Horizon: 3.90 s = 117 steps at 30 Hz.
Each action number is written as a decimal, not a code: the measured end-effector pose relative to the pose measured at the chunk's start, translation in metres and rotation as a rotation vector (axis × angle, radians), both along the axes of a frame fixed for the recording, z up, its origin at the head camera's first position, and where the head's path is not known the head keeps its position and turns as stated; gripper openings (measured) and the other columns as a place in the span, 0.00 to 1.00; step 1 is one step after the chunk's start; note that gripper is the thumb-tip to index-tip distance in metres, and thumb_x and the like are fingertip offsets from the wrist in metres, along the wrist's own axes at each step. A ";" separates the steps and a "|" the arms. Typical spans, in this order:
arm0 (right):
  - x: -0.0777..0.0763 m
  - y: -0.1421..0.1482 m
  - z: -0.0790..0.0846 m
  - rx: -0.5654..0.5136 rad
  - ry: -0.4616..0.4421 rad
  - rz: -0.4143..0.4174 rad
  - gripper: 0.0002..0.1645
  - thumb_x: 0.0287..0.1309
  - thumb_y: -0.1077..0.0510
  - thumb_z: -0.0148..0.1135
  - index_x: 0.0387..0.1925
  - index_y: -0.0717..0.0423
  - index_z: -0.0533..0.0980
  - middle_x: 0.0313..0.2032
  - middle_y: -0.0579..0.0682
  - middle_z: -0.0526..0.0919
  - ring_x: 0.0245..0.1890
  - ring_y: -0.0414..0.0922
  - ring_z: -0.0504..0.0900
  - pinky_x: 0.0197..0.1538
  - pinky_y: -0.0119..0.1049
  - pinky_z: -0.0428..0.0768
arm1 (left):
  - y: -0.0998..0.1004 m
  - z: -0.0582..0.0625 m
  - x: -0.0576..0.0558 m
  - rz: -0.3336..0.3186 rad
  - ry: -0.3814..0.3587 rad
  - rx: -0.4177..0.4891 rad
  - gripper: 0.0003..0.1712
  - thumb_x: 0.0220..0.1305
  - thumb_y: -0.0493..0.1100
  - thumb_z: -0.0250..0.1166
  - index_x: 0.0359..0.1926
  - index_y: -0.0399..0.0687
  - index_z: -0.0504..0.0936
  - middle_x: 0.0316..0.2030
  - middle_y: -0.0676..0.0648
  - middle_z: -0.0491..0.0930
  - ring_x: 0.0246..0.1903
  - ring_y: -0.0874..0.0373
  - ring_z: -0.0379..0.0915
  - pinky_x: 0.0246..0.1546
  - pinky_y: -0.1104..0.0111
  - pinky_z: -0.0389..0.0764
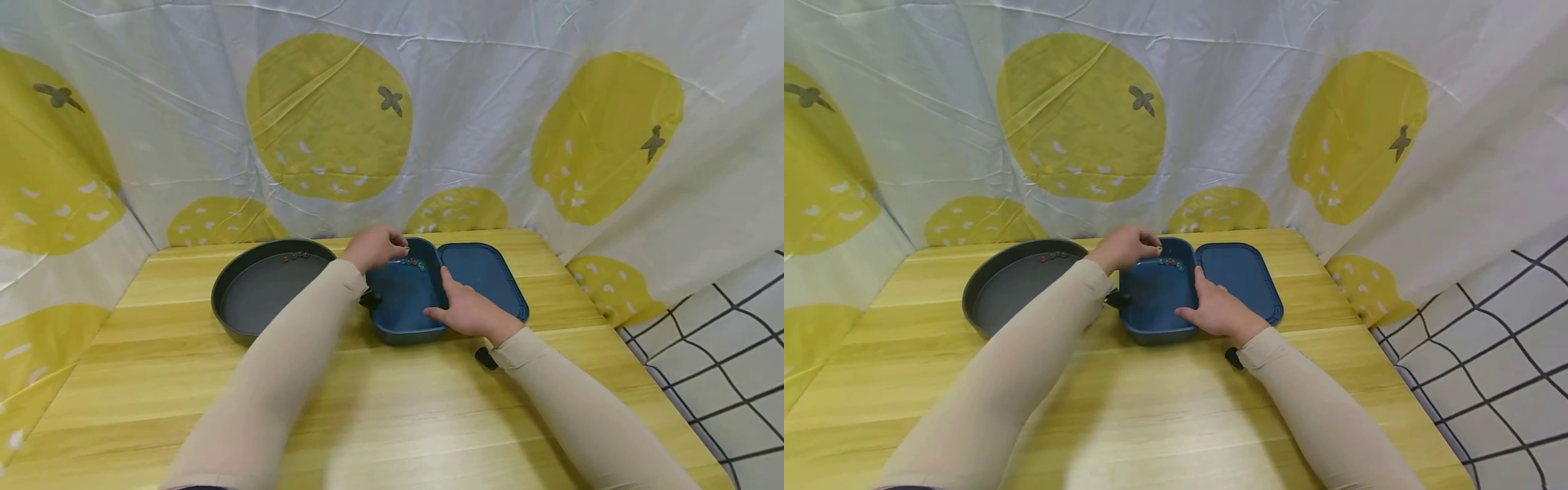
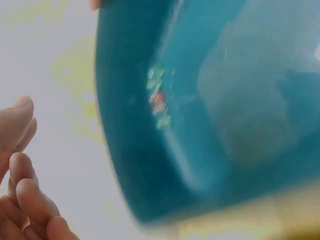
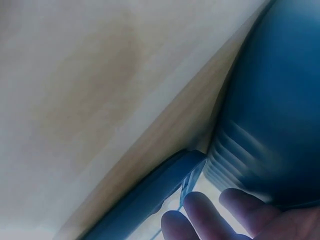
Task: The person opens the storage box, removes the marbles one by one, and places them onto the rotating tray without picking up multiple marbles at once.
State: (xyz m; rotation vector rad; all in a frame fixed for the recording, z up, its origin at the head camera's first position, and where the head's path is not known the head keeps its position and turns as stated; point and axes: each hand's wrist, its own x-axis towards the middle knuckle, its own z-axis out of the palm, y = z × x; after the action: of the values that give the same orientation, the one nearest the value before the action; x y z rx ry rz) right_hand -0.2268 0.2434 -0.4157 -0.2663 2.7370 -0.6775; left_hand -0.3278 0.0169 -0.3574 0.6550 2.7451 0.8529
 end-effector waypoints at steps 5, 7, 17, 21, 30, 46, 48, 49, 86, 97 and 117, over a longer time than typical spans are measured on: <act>0.001 0.000 0.001 0.003 0.000 -0.009 0.66 0.73 0.35 0.60 0.84 0.60 0.28 0.84 0.63 0.44 0.83 0.63 0.50 0.81 0.62 0.57 | -0.048 0.021 0.000 0.023 0.023 -0.026 0.17 0.77 0.49 0.64 0.59 0.50 0.88 0.58 0.44 0.84 0.57 0.46 0.79 0.60 0.52 0.80; 0.001 0.000 0.001 0.004 -0.001 -0.005 0.66 0.74 0.35 0.60 0.84 0.60 0.28 0.84 0.63 0.43 0.83 0.64 0.50 0.80 0.62 0.57 | -0.071 0.026 0.000 0.039 0.015 -0.041 0.18 0.77 0.49 0.63 0.60 0.49 0.87 0.59 0.42 0.83 0.57 0.46 0.79 0.58 0.51 0.80; 0.000 0.003 -0.001 0.013 -0.002 0.004 0.66 0.74 0.34 0.59 0.84 0.60 0.27 0.84 0.63 0.42 0.83 0.65 0.50 0.80 0.63 0.58 | -0.170 0.012 -0.003 0.158 0.014 -0.107 0.18 0.77 0.46 0.63 0.59 0.41 0.87 0.57 0.37 0.85 0.50 0.43 0.81 0.51 0.51 0.81; 0.000 0.002 -0.002 0.013 -0.002 0.007 0.66 0.74 0.34 0.58 0.84 0.61 0.27 0.84 0.63 0.42 0.83 0.65 0.50 0.80 0.63 0.58 | -0.196 0.002 -0.002 0.198 0.002 -0.144 0.17 0.76 0.45 0.64 0.56 0.41 0.88 0.55 0.37 0.86 0.49 0.42 0.82 0.52 0.49 0.81; 0.000 0.002 0.000 0.000 0.006 0.010 0.65 0.75 0.36 0.59 0.83 0.62 0.28 0.84 0.64 0.40 0.83 0.66 0.49 0.80 0.64 0.58 | -0.221 -0.011 0.000 0.252 -0.019 -0.198 0.18 0.76 0.45 0.64 0.57 0.39 0.87 0.58 0.35 0.85 0.51 0.38 0.82 0.54 0.45 0.81; 0.000 0.002 -0.002 0.000 0.005 0.005 0.65 0.75 0.35 0.58 0.84 0.61 0.28 0.85 0.63 0.40 0.83 0.66 0.49 0.80 0.63 0.57 | -0.228 -0.016 0.004 0.254 -0.016 -0.201 0.19 0.76 0.45 0.64 0.58 0.37 0.86 0.58 0.33 0.84 0.55 0.36 0.81 0.59 0.43 0.79; 0.000 0.002 -0.002 0.002 0.006 0.004 0.65 0.74 0.35 0.58 0.84 0.61 0.28 0.85 0.63 0.41 0.83 0.66 0.49 0.80 0.63 0.57 | -0.229 -0.017 0.003 0.257 -0.017 -0.201 0.19 0.76 0.45 0.64 0.58 0.37 0.86 0.58 0.33 0.84 0.54 0.36 0.81 0.59 0.43 0.79; 0.000 0.002 -0.002 0.003 0.007 0.004 0.65 0.74 0.35 0.58 0.84 0.61 0.28 0.84 0.63 0.41 0.83 0.66 0.50 0.80 0.63 0.57 | -0.229 -0.017 0.004 0.257 -0.017 -0.202 0.19 0.76 0.45 0.64 0.58 0.37 0.86 0.58 0.33 0.84 0.55 0.36 0.81 0.59 0.43 0.79; 0.001 0.001 -0.002 -0.014 -0.018 -0.012 0.65 0.75 0.36 0.58 0.84 0.59 0.27 0.85 0.62 0.40 0.83 0.65 0.48 0.80 0.64 0.57 | 0.003 -0.010 0.004 0.120 -0.147 0.270 0.24 0.78 0.52 0.63 0.68 0.50 0.82 0.64 0.43 0.81 0.63 0.44 0.77 0.64 0.51 0.80; 0.001 0.000 0.000 -0.018 0.001 0.000 0.64 0.75 0.37 0.59 0.84 0.59 0.28 0.85 0.62 0.41 0.83 0.64 0.50 0.80 0.63 0.59 | 0.050 -0.054 -0.013 0.105 -0.170 -0.032 0.21 0.79 0.47 0.62 0.68 0.53 0.82 0.66 0.49 0.82 0.66 0.50 0.78 0.68 0.55 0.78; 0.002 0.001 0.000 -0.045 0.002 0.002 0.63 0.75 0.38 0.59 0.84 0.58 0.28 0.85 0.61 0.39 0.83 0.64 0.49 0.80 0.62 0.59 | 0.073 -0.072 -0.014 0.108 -0.160 -0.139 0.18 0.75 0.46 0.67 0.62 0.56 0.87 0.63 0.51 0.84 0.64 0.50 0.79 0.68 0.54 0.78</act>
State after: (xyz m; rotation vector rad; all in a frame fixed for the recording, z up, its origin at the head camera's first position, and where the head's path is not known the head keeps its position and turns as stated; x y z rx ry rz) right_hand -0.2253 0.2441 -0.4156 -0.2803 2.7258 -0.7394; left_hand -0.3416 0.0899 -0.4297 0.3974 2.6839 0.6952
